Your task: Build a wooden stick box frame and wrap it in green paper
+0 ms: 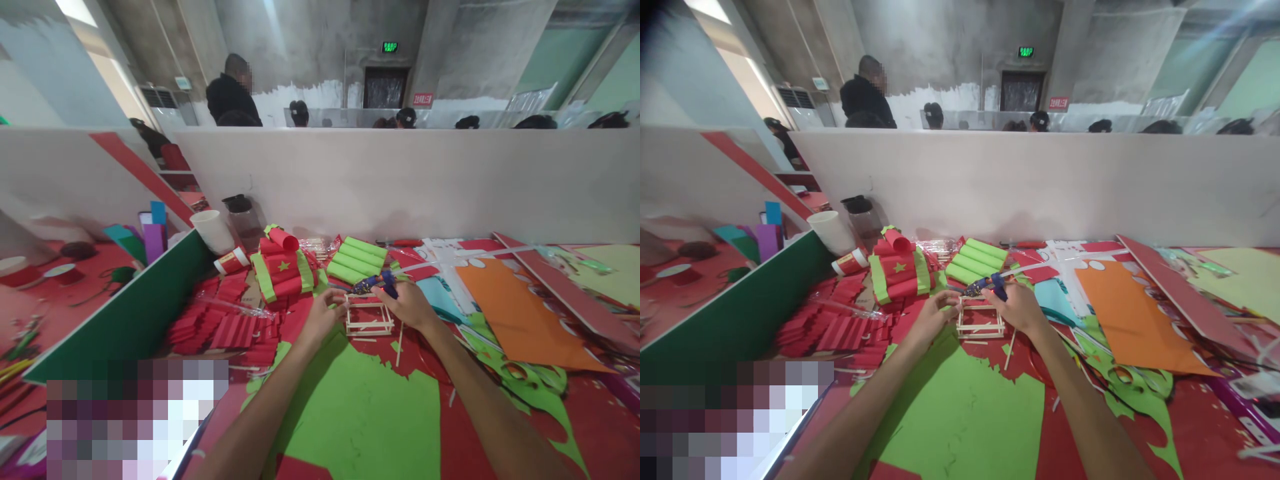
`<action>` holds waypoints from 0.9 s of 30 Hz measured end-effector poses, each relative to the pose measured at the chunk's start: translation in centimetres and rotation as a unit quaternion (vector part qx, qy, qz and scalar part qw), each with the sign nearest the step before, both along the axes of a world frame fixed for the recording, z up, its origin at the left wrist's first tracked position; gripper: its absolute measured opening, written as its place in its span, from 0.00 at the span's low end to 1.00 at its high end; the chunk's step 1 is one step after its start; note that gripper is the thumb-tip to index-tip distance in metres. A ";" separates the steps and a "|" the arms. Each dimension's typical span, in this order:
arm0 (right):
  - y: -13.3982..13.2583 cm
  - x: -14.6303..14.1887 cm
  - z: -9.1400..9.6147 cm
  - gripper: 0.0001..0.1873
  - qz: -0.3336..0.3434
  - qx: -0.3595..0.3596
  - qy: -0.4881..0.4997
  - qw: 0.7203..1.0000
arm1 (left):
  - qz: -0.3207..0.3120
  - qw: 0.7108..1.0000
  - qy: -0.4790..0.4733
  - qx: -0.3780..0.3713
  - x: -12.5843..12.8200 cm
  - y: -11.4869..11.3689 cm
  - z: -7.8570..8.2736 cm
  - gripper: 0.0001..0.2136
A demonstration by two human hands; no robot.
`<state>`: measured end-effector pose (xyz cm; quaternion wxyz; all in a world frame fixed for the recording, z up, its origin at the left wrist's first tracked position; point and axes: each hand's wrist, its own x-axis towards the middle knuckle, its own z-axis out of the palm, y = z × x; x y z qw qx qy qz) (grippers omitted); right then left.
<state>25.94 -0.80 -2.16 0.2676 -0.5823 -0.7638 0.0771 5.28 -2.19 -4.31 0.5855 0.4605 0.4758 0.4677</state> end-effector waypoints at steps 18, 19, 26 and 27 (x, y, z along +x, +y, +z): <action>0.1 0.8 0.3 0.22 0.021 -0.030 0.041 0.998 | 0.011 1.000 0.000 -0.010 0.1 0.0 0.1 0.11; 0.1 0.9 0.3 0.22 0.022 -0.031 0.042 0.998 | 0.012 1.000 0.001 -0.011 0.1 0.0 0.1 0.11; 0.2 1.3 0.5 0.21 0.015 -0.050 0.067 0.996 | 0.009 1.000 -0.008 -0.011 0.0 0.0 0.2 0.10; 0.1 1.5 0.7 0.21 0.016 -0.055 0.073 0.996 | 0.009 1.000 -0.006 -0.011 0.0 -0.1 0.2 0.10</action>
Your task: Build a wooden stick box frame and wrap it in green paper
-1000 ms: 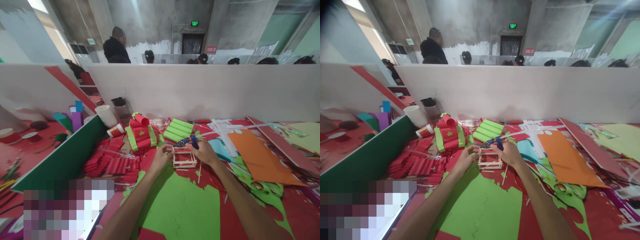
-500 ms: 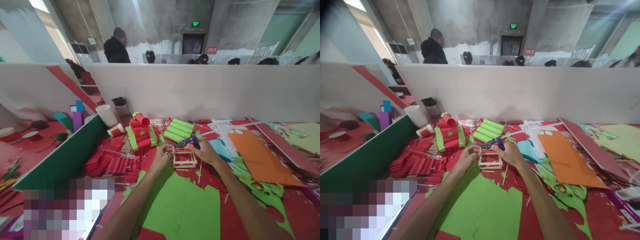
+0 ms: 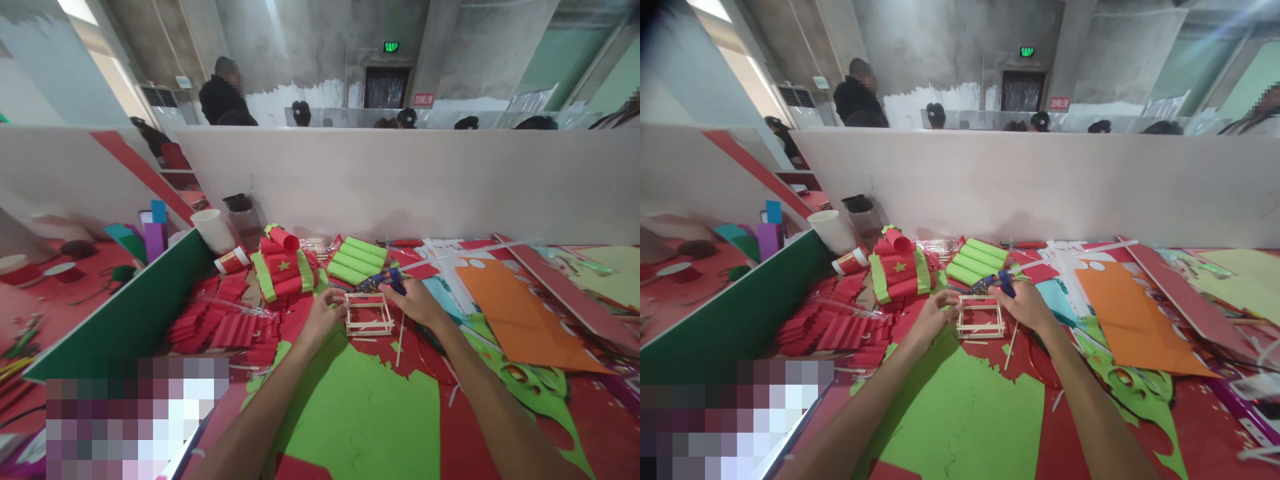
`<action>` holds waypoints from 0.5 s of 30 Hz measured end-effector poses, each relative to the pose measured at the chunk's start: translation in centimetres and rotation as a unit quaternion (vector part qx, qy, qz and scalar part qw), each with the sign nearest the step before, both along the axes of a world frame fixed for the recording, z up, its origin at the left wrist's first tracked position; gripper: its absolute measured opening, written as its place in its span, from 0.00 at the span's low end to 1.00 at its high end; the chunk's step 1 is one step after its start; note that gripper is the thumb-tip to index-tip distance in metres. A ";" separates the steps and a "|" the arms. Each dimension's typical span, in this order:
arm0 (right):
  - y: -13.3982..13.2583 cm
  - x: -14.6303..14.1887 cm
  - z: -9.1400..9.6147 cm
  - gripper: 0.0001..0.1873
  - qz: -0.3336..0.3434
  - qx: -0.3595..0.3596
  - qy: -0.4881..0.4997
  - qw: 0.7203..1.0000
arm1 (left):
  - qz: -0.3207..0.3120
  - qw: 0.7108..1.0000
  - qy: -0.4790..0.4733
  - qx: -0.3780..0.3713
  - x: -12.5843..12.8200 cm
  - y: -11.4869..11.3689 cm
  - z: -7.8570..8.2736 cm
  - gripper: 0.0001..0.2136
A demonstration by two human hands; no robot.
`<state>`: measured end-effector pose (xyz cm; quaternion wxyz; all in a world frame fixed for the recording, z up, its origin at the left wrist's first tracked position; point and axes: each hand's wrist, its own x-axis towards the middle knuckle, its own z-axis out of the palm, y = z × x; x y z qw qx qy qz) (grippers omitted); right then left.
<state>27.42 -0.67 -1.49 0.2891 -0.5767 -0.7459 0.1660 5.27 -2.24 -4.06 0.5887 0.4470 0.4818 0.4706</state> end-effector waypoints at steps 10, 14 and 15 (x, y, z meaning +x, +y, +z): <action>-0.1 2.6 0.8 0.23 0.026 -0.044 0.035 0.998 | -0.008 1.000 0.018 0.004 -0.1 0.1 -0.3 0.10; -0.1 2.7 1.1 0.21 0.024 -0.039 0.034 0.998 | -0.013 1.000 0.024 0.012 0.0 0.0 -0.2 0.11; -0.2 2.5 1.1 0.20 0.026 -0.037 0.036 0.998 | -0.011 1.000 0.024 0.014 0.0 0.0 -0.1 0.11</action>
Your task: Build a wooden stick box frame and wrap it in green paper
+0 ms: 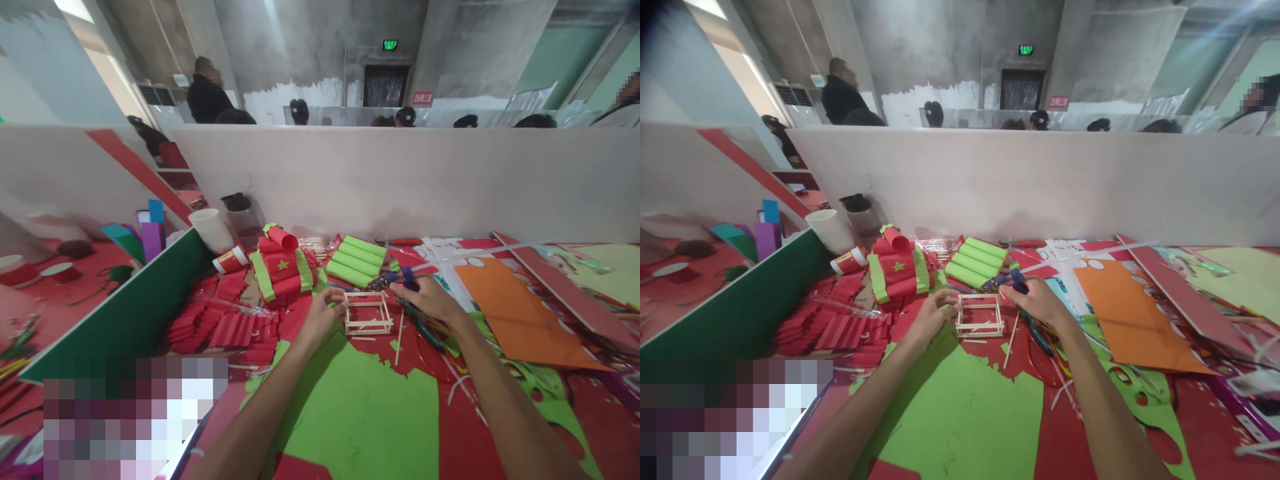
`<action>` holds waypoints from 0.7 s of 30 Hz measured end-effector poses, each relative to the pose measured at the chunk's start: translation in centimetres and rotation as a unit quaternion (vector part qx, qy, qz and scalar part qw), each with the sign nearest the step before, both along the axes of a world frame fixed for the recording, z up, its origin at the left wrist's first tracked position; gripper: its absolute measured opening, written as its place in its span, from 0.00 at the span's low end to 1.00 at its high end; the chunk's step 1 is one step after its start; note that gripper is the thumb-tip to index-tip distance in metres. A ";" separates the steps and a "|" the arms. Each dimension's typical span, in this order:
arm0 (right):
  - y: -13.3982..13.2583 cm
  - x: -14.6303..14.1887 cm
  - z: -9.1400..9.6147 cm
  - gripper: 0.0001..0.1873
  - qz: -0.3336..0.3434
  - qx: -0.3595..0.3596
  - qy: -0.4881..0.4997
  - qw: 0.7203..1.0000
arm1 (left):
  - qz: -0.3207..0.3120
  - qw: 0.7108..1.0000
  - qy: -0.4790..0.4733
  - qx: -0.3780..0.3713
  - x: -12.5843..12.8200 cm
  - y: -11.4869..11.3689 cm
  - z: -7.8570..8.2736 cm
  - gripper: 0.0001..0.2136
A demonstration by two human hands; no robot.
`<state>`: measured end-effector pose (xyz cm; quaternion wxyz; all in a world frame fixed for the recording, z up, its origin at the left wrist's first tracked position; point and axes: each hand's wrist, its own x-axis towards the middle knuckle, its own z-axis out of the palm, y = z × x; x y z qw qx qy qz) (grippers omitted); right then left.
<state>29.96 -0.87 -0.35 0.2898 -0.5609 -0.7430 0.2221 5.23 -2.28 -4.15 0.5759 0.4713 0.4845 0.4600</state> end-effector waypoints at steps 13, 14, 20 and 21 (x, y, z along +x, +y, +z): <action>0.6 1.6 -0.3 0.18 -0.002 -0.037 0.043 0.998 | 0.002 1.000 0.002 -0.010 0.0 0.0 0.1 0.10; 0.7 1.7 -0.4 0.18 0.000 -0.044 0.053 0.998 | 0.002 1.000 0.003 -0.011 0.0 0.0 0.2 0.10; 0.9 1.9 -1.0 0.18 -0.007 -0.074 0.049 0.996 | 0.004 1.000 -0.001 -0.009 0.1 0.0 0.2 0.10; 0.8 2.0 -1.0 0.18 -0.010 -0.073 0.041 0.996 | 0.004 1.000 -0.003 -0.007 0.1 0.0 0.2 0.10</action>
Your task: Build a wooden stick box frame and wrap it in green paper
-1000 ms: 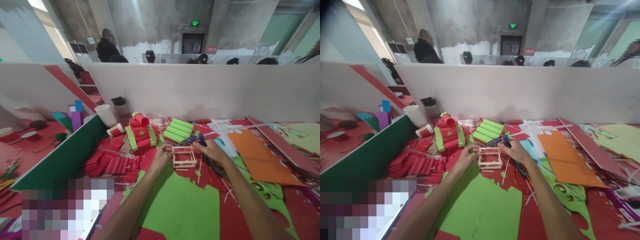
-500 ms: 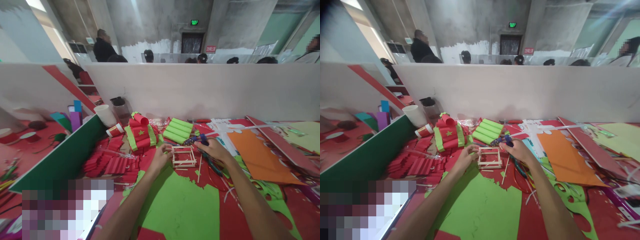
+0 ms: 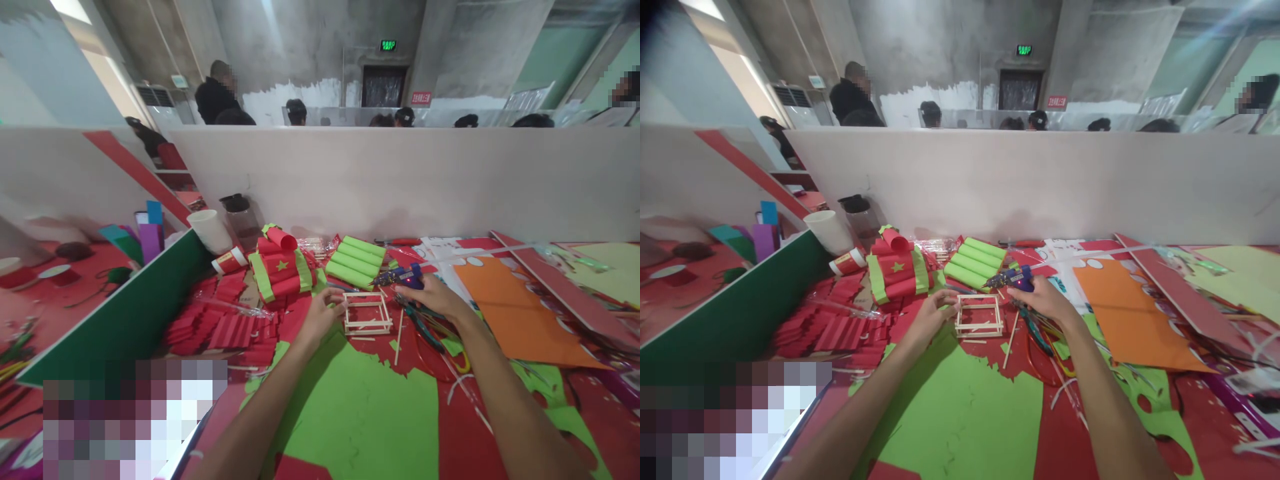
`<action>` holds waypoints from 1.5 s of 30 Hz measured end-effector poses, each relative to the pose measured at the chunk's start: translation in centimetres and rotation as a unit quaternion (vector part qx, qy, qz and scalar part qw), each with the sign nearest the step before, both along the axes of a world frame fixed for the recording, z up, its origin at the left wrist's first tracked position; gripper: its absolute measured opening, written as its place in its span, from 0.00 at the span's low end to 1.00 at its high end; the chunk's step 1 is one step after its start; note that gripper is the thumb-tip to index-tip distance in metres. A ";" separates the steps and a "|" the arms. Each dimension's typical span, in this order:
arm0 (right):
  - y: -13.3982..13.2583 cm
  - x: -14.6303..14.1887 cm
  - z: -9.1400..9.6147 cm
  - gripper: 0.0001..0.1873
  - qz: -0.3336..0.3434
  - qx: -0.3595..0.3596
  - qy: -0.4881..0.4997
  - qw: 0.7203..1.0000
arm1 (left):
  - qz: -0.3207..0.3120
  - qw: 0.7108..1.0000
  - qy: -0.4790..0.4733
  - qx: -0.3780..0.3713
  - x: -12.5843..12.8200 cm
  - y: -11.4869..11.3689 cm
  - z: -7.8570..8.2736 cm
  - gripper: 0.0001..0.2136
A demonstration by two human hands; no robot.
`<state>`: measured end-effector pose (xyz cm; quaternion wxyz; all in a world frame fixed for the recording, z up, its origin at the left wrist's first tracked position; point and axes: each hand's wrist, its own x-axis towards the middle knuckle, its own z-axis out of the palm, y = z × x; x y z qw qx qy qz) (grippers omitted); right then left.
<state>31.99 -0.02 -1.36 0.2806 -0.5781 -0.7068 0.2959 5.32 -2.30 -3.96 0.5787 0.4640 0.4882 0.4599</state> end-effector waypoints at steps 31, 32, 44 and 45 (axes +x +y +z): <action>-0.5 -2.6 -0.6 0.09 -0.047 -0.182 0.292 0.938 | -0.002 1.000 -0.005 -0.001 -0.2 0.5 -1.0 0.12; -0.5 -2.6 -0.7 0.10 -0.041 -0.183 0.295 0.937 | -0.002 1.000 -0.005 0.000 -0.2 0.5 -1.0 0.12; -0.4 -2.6 -1.1 0.11 -0.028 -0.185 0.306 0.934 | 0.001 1.000 -0.002 -0.011 -0.1 0.5 -0.7 0.11; -0.4 -2.6 -1.1 0.11 -0.029 -0.185 0.306 0.934 | -0.002 1.000 -0.001 -0.011 -0.1 0.6 -0.7 0.11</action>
